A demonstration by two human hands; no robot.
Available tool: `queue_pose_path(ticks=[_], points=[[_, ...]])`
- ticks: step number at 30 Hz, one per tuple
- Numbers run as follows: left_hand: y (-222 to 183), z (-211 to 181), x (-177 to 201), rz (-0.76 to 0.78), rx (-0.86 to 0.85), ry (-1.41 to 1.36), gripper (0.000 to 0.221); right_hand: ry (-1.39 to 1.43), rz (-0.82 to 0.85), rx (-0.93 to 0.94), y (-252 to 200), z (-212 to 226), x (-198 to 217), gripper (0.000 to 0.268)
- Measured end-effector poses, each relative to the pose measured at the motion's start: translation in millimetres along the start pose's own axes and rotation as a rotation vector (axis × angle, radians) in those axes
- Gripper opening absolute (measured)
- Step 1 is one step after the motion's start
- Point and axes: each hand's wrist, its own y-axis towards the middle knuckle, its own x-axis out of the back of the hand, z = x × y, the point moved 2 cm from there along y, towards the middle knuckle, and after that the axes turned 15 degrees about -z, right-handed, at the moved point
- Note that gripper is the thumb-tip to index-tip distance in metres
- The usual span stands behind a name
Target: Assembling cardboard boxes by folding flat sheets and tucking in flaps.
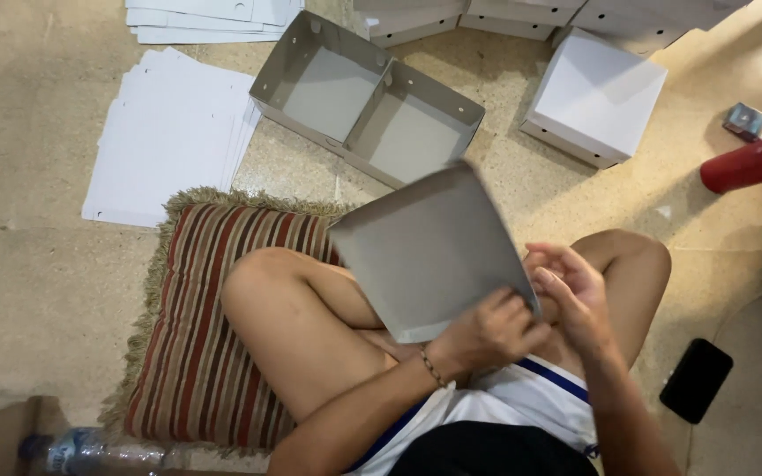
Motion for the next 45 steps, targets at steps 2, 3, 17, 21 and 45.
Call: queue_pose_path(ticks=[2,3,17,21,45], points=[[-10,-16,-6,0.007,-0.03,-0.008,0.029,0.0,0.037,0.035,12,16,-6,0.04],[-15,-24,-9,0.015,-0.059,-0.016,0.028,-0.001,0.075,0.068,18,24,-9,0.049],[-20,-15,-14,0.244,0.034,-0.072,0.01,-0.121,-0.283,0.515,20,70,-10,0.02],[23,27,19,0.189,0.28,-0.028,0.036,-0.067,-0.599,0.904,13,84,-25,0.015],[52,29,56,0.204,1.118,-0.693,0.018,0.153,-0.305,-0.278,-36,27,-23,0.016]])
